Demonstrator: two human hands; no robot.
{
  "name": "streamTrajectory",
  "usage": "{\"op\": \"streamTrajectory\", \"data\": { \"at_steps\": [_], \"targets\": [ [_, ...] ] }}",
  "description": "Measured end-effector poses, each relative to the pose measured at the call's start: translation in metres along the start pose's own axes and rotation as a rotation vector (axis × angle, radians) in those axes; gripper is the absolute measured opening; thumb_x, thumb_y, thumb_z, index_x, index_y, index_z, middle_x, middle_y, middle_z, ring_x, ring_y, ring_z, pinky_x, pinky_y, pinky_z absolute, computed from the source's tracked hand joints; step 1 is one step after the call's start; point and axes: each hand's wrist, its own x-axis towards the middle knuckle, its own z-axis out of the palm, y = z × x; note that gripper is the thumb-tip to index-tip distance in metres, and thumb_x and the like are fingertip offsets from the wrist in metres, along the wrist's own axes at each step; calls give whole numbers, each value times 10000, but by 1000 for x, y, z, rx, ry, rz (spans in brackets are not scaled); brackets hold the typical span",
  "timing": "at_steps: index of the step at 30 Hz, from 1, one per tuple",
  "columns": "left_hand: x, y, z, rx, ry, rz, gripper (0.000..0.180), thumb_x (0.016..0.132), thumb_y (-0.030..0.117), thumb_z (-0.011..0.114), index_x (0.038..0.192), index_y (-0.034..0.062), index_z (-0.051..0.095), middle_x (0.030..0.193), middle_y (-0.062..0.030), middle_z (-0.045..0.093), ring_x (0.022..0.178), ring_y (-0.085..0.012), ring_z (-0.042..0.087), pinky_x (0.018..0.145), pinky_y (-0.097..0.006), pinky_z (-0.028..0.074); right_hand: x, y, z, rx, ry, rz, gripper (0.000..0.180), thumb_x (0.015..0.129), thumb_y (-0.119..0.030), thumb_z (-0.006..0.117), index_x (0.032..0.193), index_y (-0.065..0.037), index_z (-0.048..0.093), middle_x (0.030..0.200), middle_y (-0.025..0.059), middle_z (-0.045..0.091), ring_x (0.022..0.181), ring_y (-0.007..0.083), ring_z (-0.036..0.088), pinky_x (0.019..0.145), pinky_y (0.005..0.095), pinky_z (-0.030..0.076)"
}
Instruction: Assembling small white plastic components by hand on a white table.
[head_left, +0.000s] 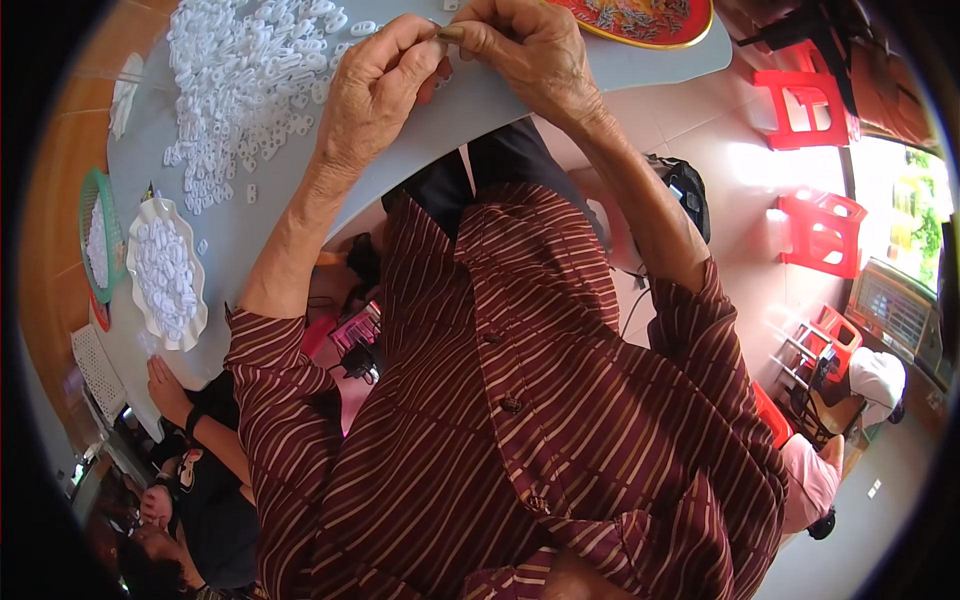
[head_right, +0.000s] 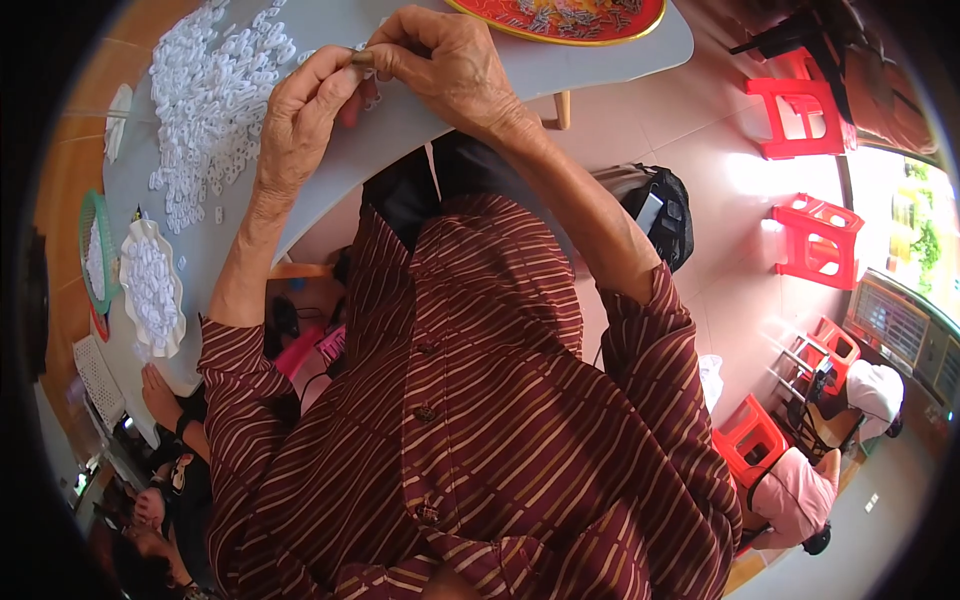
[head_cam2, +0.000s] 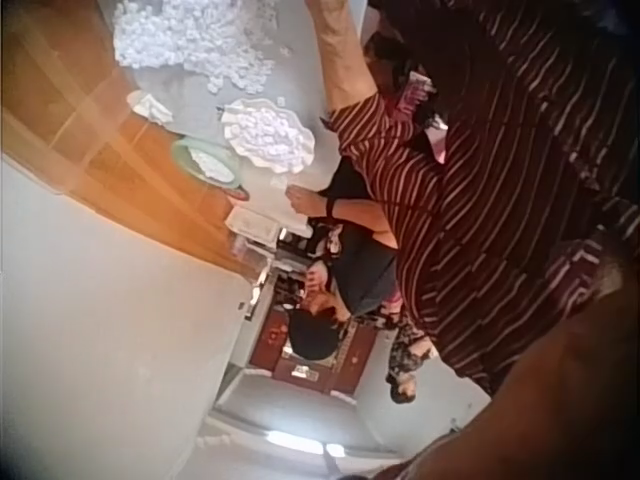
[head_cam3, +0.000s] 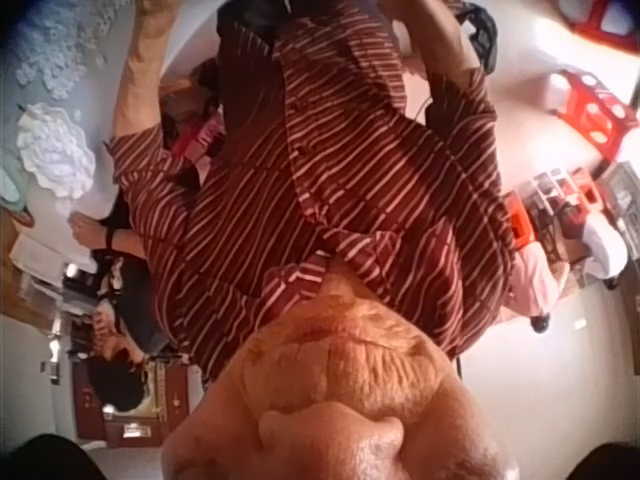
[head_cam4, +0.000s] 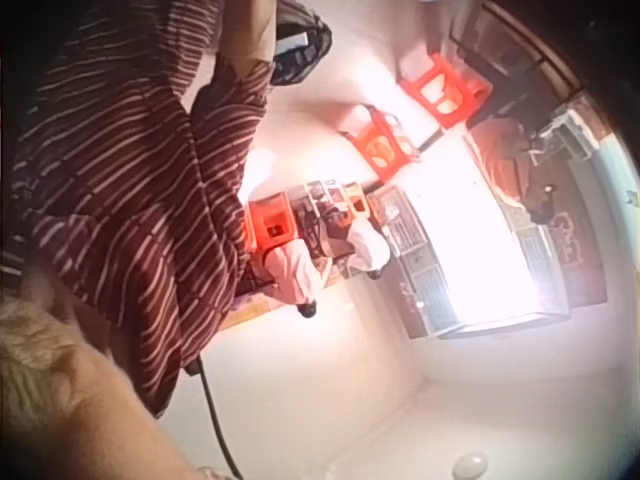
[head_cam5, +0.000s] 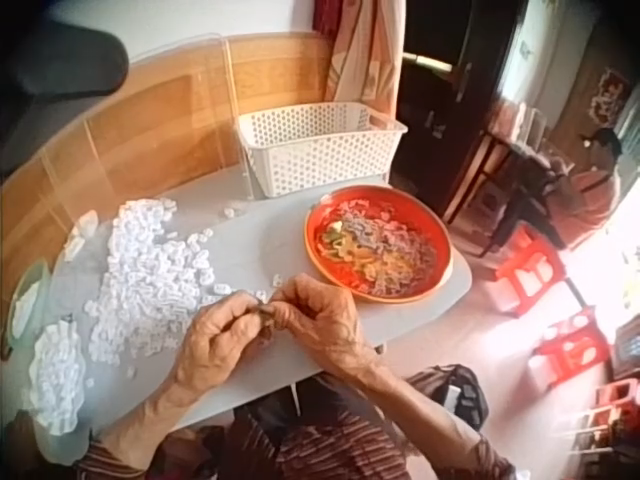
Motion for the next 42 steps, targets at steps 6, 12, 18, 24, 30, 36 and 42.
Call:
{"op": "streamTrajectory", "data": {
  "at_steps": [6,12,18,24,30,36,42],
  "targets": [
    [1,0,-3,3,4,-16,240,952,253,487,932,46,608,703,18,552,609,-55,454,577,-209,383,6,-10,-1,-272,50,-452,115,855,-68,635,782,10,591,620,45,587,568,90,525,517,243,430],
    [2,-2,0,108,80,-13,221,947,224,494,935,34,606,702,17,551,602,-54,452,565,-212,385,7,-6,3,-95,10,-22,143,883,-106,605,800,11,609,619,49,595,559,87,527,508,251,430],
    [-1,-3,-3,7,56,-45,222,947,223,491,924,32,602,704,18,552,599,-52,447,567,-208,381,8,-18,-13,78,-178,139,159,912,-133,587,895,11,653,682,12,609,612,67,524,540,223,426],
    [3,-4,-2,-46,13,8,184,937,203,521,897,47,610,681,2,602,581,-62,502,540,-220,424,11,-16,-21,50,-239,93,119,887,-86,604,880,20,657,707,19,630,621,61,527,547,210,425],
    [-1,0,-1,-52,11,22,202,943,203,501,918,31,603,722,-2,596,594,-59,483,563,-214,412,13,-24,-16,-155,-178,43,148,874,-108,623,824,30,645,649,29,619,575,72,521,510,228,425],
    [-1,4,2,27,119,20,185,946,176,494,946,23,598,766,0,592,620,-53,475,581,-207,405,6,-11,8,-45,57,47,193,885,-139,620,794,31,631,615,36,595,559,79,523,497,242,429],
    [2,0,-1,46,101,34,181,940,189,511,932,31,597,719,0,589,599,-66,488,560,-217,414,6,-1,1,44,-47,204,265,873,-274,657,900,-14,695,702,16,632,634,49,548,576,207,472]
  ]
}}
